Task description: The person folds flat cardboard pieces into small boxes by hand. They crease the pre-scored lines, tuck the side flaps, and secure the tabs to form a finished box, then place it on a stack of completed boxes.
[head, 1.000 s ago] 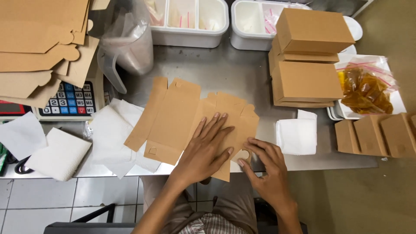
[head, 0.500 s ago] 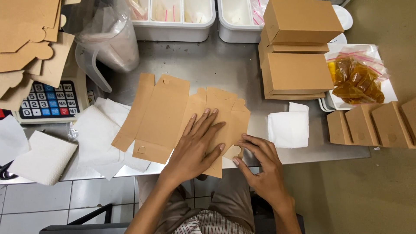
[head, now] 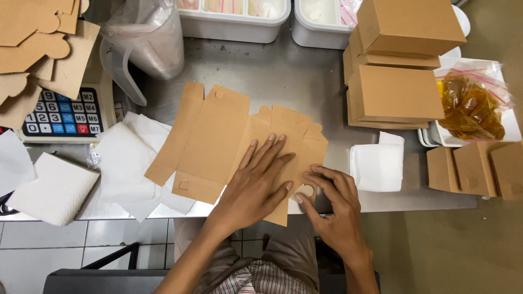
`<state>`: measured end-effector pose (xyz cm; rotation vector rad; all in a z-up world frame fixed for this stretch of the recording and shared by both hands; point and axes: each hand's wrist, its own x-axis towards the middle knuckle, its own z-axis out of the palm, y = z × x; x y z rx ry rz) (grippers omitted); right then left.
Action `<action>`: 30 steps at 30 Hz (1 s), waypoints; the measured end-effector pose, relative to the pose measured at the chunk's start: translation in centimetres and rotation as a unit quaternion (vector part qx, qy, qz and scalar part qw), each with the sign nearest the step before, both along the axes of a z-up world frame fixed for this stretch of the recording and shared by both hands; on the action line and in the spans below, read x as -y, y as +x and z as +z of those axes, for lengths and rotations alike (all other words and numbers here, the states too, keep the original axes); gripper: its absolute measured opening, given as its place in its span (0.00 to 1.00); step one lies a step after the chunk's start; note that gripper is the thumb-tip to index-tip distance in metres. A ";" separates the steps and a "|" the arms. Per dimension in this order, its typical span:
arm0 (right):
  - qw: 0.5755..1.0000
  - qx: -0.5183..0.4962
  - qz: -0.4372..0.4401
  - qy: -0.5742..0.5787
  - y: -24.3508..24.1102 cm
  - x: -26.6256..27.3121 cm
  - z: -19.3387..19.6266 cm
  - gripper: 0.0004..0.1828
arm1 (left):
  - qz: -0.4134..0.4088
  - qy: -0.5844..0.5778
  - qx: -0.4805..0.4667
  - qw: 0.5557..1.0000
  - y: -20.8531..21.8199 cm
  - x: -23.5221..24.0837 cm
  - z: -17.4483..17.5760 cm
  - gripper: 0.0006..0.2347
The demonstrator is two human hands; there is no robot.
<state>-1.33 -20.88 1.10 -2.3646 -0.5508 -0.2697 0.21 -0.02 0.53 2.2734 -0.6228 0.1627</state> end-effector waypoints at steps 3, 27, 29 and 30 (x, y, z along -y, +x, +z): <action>1.000 0.002 -0.003 -0.002 0.3 -0.4 0.0 0.20 | 0.000 0.000 -0.004 1.000 0.1 0.0 -0.1 0.21; 0.990 0.043 0.026 0.134 1.3 1.4 1.1 0.25 | -0.079 0.117 0.347 0.927 0.6 0.3 2.6 0.14; 0.993 0.076 -0.018 0.086 2.2 1.0 2.2 0.28 | 0.010 0.042 0.413 0.910 1.4 0.7 4.9 0.03; 0.993 0.080 -0.018 0.089 3.1 0.8 2.6 0.28 | 0.008 0.044 0.416 0.908 2.1 0.6 5.8 0.03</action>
